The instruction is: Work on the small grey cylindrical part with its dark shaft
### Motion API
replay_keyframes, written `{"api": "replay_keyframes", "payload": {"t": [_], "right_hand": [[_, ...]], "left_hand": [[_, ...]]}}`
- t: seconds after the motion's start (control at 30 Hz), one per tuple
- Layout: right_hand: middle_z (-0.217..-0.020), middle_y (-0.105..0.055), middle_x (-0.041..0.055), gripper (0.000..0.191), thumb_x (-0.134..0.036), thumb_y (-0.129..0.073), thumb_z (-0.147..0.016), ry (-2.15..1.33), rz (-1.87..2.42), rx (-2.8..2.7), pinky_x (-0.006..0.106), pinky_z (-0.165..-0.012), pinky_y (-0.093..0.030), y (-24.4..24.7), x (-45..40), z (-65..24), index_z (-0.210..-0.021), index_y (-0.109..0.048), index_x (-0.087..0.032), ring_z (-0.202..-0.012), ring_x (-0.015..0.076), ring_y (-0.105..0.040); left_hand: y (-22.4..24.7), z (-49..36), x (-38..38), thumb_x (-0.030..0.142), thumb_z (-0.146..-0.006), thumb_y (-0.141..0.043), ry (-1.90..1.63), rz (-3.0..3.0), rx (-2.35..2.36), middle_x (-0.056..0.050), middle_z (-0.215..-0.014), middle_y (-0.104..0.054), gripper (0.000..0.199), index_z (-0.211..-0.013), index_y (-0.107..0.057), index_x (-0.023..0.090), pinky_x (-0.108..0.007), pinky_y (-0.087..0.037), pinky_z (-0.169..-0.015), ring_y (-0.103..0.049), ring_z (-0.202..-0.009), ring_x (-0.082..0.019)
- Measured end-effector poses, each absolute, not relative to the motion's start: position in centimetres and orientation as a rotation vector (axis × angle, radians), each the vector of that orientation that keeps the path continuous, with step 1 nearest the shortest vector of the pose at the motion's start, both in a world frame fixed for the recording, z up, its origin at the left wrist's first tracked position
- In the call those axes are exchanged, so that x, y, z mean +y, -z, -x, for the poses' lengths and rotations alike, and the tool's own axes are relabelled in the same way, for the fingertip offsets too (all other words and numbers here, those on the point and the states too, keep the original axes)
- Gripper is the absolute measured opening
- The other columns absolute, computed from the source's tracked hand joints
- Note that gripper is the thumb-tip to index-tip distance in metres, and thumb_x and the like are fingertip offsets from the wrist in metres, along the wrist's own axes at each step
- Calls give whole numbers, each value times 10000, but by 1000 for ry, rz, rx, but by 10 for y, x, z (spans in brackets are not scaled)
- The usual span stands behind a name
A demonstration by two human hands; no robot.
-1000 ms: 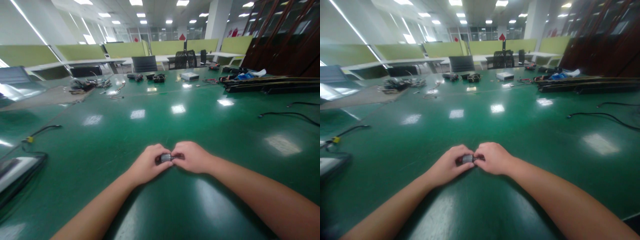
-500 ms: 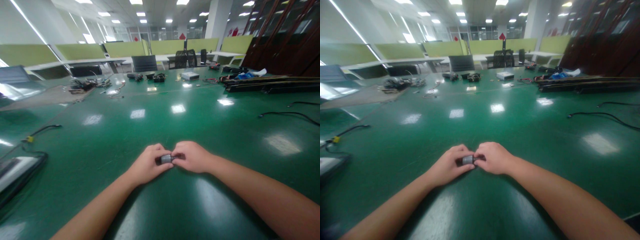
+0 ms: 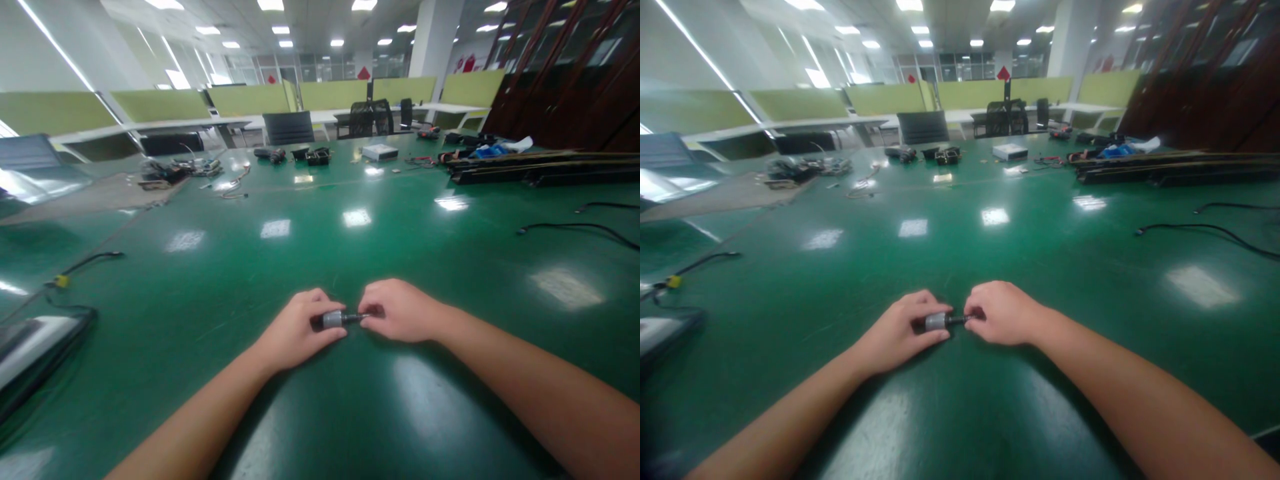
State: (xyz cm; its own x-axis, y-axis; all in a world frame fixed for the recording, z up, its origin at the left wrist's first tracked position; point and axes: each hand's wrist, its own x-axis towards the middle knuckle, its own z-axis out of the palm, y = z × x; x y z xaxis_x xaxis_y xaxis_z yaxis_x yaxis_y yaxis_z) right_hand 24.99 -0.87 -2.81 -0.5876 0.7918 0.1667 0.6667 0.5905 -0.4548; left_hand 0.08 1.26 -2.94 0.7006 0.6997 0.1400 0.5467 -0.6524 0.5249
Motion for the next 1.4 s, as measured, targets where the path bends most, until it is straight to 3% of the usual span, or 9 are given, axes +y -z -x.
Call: {"api": "replay_keyframes", "payload": {"t": [0.5,1.2,1.4], "right_hand": [[-853,-707,42,121,-257,-661,-840,-485,1308,-2572,276,-696,-432,7,-12,-265,-889,-757,-203,-793,175,-625],[-860,-676,28,118,-287,-667,-894,-520,1152,-2369,257,-701,-403,36,-9,-231,-894,-742,-195,-793,145,-589],[-882,-693,38,135,-272,-647,-899,-498,1140,-2355,256,-723,-414,40,-8,-233,-931,-750,-191,-820,151,-600]], "left_hand": [[27,7,9,406,-857,-753,-454,-2420,976,-24,-996,-640,343,-1171,-724,271,-323,-460,-851,-613,-928,-195],[26,-8,11,433,-873,-726,-447,-2490,956,-49,-994,-653,380,-1207,-710,255,-341,-462,-853,-608,-940,-220],[26,-10,12,429,-982,-573,-438,-2503,951,-52,-1005,-656,325,-1222,-697,248,-343,-453,-879,-605,-942,-207]]}}
